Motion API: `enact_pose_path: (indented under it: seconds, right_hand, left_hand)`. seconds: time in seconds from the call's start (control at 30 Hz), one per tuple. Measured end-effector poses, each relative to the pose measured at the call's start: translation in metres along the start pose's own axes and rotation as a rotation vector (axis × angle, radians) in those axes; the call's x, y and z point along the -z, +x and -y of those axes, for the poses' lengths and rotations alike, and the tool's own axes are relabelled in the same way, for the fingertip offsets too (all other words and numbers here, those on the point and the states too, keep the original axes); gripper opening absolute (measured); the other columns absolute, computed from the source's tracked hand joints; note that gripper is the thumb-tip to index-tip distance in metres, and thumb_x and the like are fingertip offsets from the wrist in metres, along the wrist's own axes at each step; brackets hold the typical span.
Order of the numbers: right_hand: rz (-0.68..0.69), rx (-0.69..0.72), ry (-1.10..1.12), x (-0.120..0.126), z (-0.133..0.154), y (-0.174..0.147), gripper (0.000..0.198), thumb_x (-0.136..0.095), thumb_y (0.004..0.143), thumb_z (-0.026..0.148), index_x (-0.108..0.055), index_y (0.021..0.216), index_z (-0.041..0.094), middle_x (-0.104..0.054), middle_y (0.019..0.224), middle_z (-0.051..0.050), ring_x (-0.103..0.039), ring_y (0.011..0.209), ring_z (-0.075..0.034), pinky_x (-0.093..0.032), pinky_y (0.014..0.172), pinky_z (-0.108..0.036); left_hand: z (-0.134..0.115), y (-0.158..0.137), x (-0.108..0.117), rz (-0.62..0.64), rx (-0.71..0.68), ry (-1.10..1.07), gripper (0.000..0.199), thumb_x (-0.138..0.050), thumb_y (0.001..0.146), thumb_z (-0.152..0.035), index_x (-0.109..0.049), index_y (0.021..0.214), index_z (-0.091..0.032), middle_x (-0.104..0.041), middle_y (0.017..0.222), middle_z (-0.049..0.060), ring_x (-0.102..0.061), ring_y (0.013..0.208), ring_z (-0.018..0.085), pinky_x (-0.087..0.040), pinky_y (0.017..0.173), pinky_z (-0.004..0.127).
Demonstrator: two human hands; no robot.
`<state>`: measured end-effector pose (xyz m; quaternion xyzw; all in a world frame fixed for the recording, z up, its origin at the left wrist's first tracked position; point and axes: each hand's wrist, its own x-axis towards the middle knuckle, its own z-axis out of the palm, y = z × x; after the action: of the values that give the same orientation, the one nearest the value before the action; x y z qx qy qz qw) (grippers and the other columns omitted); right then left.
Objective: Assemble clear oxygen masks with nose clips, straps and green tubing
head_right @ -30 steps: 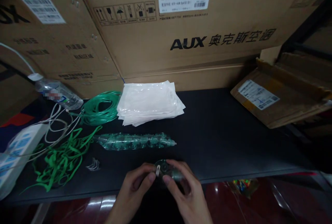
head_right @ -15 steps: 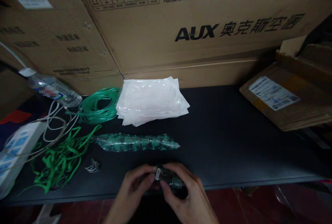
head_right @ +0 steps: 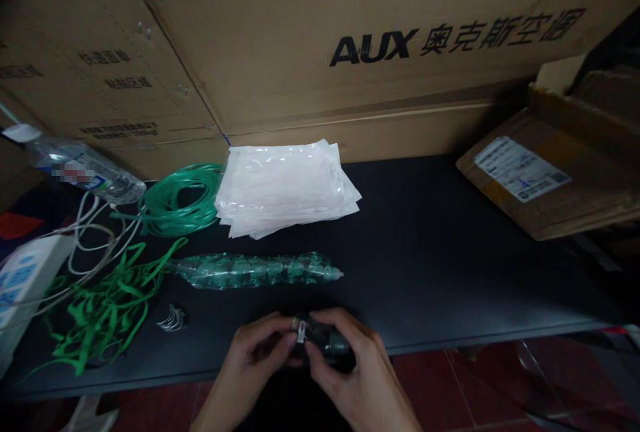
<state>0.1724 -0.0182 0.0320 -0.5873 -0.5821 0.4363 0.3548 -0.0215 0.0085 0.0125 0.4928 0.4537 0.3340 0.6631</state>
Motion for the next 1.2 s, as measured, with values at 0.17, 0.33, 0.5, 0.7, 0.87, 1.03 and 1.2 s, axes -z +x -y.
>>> enact_pose_path:
  seconds: [0.17,0.33,0.5,0.7,0.87,1.03,1.2]
  right_hand:
    - [-0.01,-0.03,0.03,-0.004,0.0,-0.002,0.012,-0.066,0.091,0.024,-0.071,0.102,0.024,-0.077,0.091,0.001,-0.073,0.084,-0.016,-0.054,0.078,-0.02]
    - [-0.028,-0.024,0.048,-0.01,0.001,-0.001,0.008,-0.063,0.094,0.026,-0.071,0.098,0.024,-0.077,0.091,0.001,-0.073,0.085,-0.014,-0.053,0.076,-0.016]
    - [-0.048,-0.001,0.066,-0.012,0.0,-0.001,0.009,-0.062,0.098,0.029,-0.07,0.098,0.025,-0.076,0.089,0.002,-0.073,0.083,-0.013,-0.053,0.077,-0.015]
    - [-0.094,0.046,0.036,-0.015,-0.001,-0.002,0.008,-0.062,0.099,0.029,-0.069,0.097,0.025,-0.074,0.085,0.004,-0.072,0.077,-0.011,-0.051,0.074,-0.012]
    - [-0.165,0.099,-0.009,-0.019,-0.004,-0.002,0.006,-0.064,0.099,0.027,-0.069,0.095,0.026,-0.073,0.08,0.006,-0.071,0.072,-0.009,-0.051,0.07,-0.01]
    - [-0.195,0.151,-0.049,-0.021,-0.009,-0.006,0.005,-0.064,0.099,0.026,-0.068,0.101,0.026,-0.077,0.089,0.003,-0.074,0.078,-0.011,-0.053,0.076,-0.011]
    - [-0.245,0.238,-0.119,-0.023,-0.007,-0.006,0.011,-0.062,0.099,0.02,-0.068,0.106,0.026,-0.079,0.097,0.0,-0.077,0.084,-0.012,-0.056,0.08,-0.014]
  left_hand:
    - [0.001,-0.001,-0.004,-0.046,-0.072,0.101,0.015,-0.071,0.092,-0.034,-0.082,0.093,-0.024,-0.07,0.084,0.002,-0.071,0.069,0.015,-0.064,0.06,0.022]
    - [0.006,0.002,-0.006,-0.109,-0.162,0.243,0.014,-0.068,0.092,-0.023,-0.081,0.096,-0.026,-0.073,0.08,0.0,-0.072,0.07,0.014,-0.061,0.065,0.019]
    - [0.007,0.003,-0.007,-0.113,-0.125,0.164,0.014,-0.068,0.094,-0.031,-0.081,0.097,-0.026,-0.075,0.085,0.002,-0.074,0.075,0.018,-0.065,0.067,0.025]
    - [0.007,0.001,-0.011,-0.178,-0.079,0.007,0.014,-0.073,0.091,-0.033,-0.072,0.103,-0.026,-0.077,0.081,-0.002,-0.076,0.072,0.017,-0.065,0.068,0.025]
    - [0.007,0.0,-0.015,-0.225,-0.146,0.022,0.007,-0.071,0.092,-0.031,-0.071,0.094,-0.024,-0.078,0.085,-0.001,-0.077,0.075,0.017,-0.065,0.067,0.023]
    - [0.011,-0.003,-0.015,-0.252,-0.205,0.15,0.009,-0.069,0.092,-0.024,-0.077,0.096,-0.025,-0.081,0.092,0.0,-0.079,0.082,0.017,-0.063,0.076,0.022]
    - [0.008,-0.003,-0.019,-0.272,-0.145,0.148,0.008,-0.074,0.089,-0.028,-0.079,0.094,-0.025,-0.082,0.09,-0.001,-0.079,0.084,0.017,-0.062,0.077,0.02]
